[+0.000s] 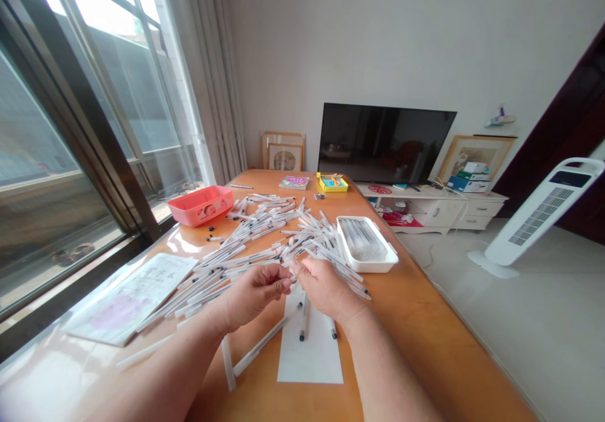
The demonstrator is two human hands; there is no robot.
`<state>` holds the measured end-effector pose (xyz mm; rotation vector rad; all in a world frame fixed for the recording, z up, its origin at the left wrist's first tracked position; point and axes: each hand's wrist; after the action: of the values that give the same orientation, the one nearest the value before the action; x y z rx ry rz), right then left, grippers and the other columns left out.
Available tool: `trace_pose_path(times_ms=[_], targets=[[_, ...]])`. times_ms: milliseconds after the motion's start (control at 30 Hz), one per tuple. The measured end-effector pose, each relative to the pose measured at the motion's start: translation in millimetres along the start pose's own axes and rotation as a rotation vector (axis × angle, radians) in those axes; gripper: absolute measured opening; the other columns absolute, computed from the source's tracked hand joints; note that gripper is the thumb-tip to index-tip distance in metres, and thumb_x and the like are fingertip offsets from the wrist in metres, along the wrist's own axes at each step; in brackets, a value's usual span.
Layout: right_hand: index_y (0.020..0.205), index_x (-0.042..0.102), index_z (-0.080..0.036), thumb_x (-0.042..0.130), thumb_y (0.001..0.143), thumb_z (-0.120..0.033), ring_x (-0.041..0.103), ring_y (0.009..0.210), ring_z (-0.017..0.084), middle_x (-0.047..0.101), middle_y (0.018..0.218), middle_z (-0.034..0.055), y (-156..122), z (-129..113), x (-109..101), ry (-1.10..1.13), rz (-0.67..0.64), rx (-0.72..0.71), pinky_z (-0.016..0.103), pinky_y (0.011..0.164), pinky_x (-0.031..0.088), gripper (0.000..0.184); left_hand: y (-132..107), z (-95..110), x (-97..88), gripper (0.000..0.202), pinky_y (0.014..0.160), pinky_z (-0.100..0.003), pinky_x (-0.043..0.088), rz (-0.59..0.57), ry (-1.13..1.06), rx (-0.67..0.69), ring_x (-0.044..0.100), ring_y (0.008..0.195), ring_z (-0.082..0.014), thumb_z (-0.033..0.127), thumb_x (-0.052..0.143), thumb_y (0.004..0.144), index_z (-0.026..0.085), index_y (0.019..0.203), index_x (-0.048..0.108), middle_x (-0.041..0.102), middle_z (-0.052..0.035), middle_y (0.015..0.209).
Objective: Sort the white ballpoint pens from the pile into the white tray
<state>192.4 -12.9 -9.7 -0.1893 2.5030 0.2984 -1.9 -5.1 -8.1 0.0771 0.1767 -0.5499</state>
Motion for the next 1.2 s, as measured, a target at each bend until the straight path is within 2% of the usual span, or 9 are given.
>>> trace_pose_path(times_ms=[67, 200, 333, 467, 700, 900, 1000, 1100, 1200], targets=[[0.064, 0.046, -0.021, 0.043, 0.096, -0.061, 0.04, 0.056, 0.013, 0.04, 0.056, -0.0049, 1, 0, 1, 0.04, 0.013, 0.029, 0.027, 0.055, 0.032, 0.051, 0, 1, 0.0, 0.029, 0.07, -0.027, 0.042, 0.001, 0.006, 0.007, 0.053, 0.073, -0.0138, 0.043, 0.066, 0.086, 0.015, 0.089, 0.068, 0.064, -0.0033, 0.08], [0.069, 0.052, -0.022, 0.035, 0.099, -0.061, 0.049, 0.06, 0.015, 0.053, 0.061, -0.002, 2, -1, -1, 0.124, 0.063, 0.026, 0.028, 0.06, 0.038, 0.052, -1, 4, -1.1, 0.033, 0.071, -0.027, 0.043, 0.009, 0.019, -0.016, 0.054, 0.072, -0.0141, 0.048, 0.063, 0.087, 0.015, 0.087, 0.068, 0.065, -0.004, 0.08], [0.078, 0.057, -0.022, 0.041, 0.099, -0.055, 0.052, 0.064, 0.015, 0.058, 0.069, -0.0016, 1, -1, -4, 0.151, 0.005, -0.012, 0.027, 0.061, 0.039, 0.043, -2, 4, -2.5, 0.035, 0.069, -0.027, 0.043, 0.013, 0.0, -0.048, 0.053, 0.069, -0.0134, 0.049, 0.061, 0.089, 0.015, 0.086, 0.067, 0.067, -0.0047, 0.081], [0.076, 0.054, -0.021, 0.047, 0.097, -0.05, 0.047, 0.062, 0.013, 0.052, 0.066, -0.0036, -1, 0, -2, 0.102, -0.018, -0.032, 0.026, 0.058, 0.035, 0.036, -1, 0, -2.7, 0.032, 0.068, -0.027, 0.042, 0.027, 0.019, -0.033, 0.052, 0.069, -0.0131, 0.046, 0.062, 0.089, 0.014, 0.086, 0.066, 0.065, -0.0044, 0.079], [0.068, 0.043, -0.022, 0.048, 0.096, -0.049, 0.037, 0.062, 0.013, 0.04, 0.062, -0.0049, 3, -1, 7, 0.029, 0.111, -0.054, 0.026, 0.056, 0.029, 0.039, 5, -10, 0.1, 0.028, 0.071, -0.027, 0.042, 0.095, 0.086, 0.146, 0.056, 0.077, -0.0153, 0.042, 0.064, 0.089, 0.015, 0.095, 0.066, 0.066, -0.0041, 0.085], [0.068, 0.042, -0.022, 0.047, 0.097, -0.047, 0.039, 0.061, 0.013, 0.041, 0.06, -0.005, 1, 0, 2, 0.0, 0.18, -0.084, 0.027, 0.056, 0.029, 0.038, -2, 1, -6.8, 0.042, 0.072, -0.029, 0.044, 0.018, 0.232, 0.016, 0.06, 0.075, -0.0169, 0.053, 0.047, 0.096, 0.017, 0.086, 0.067, 0.069, -0.0051, 0.085], [0.068, 0.041, -0.022, 0.047, 0.097, -0.047, 0.04, 0.06, 0.014, 0.042, 0.059, -0.005, 1, 0, 1, 0.007, 0.203, -0.076, 0.027, 0.055, 0.029, 0.039, -4, 2, -8.3, 0.042, 0.071, -0.029, 0.044, 0.002, 0.25, -0.013, 0.059, 0.073, -0.0171, 0.053, 0.047, 0.096, 0.018, 0.083, 0.066, 0.07, -0.0051, 0.083], [0.069, 0.046, -0.022, 0.048, 0.096, -0.048, 0.043, 0.061, 0.014, 0.046, 0.06, -0.0045, 3, 0, 3, 0.039, 0.203, -0.037, 0.027, 0.056, 0.031, 0.037, -3, 0, -6.2, 0.034, 0.068, -0.027, 0.043, 0.041, 0.273, 0.031, 0.058, 0.071, -0.0167, 0.048, 0.053, 0.092, 0.018, 0.082, 0.064, 0.068, -0.0036, 0.077], [0.07, 0.05, -0.022, 0.047, 0.095, -0.05, 0.043, 0.061, 0.014, 0.046, 0.061, -0.0046, 5, 2, 6, 0.081, 0.2, 0.022, 0.027, 0.056, 0.032, 0.038, -1, -1, -1.5, 0.023, 0.067, -0.026, 0.041, 0.142, 0.314, 0.112, 0.056, 0.07, -0.0159, 0.041, 0.06, 0.088, 0.019, 0.082, 0.063, 0.066, -0.0018, 0.075]])
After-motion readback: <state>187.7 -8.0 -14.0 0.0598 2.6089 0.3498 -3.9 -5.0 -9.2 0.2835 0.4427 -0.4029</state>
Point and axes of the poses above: each hand's wrist, its own y-axis towards the middle knuckle, its own x-axis out of the palm, z = x × y
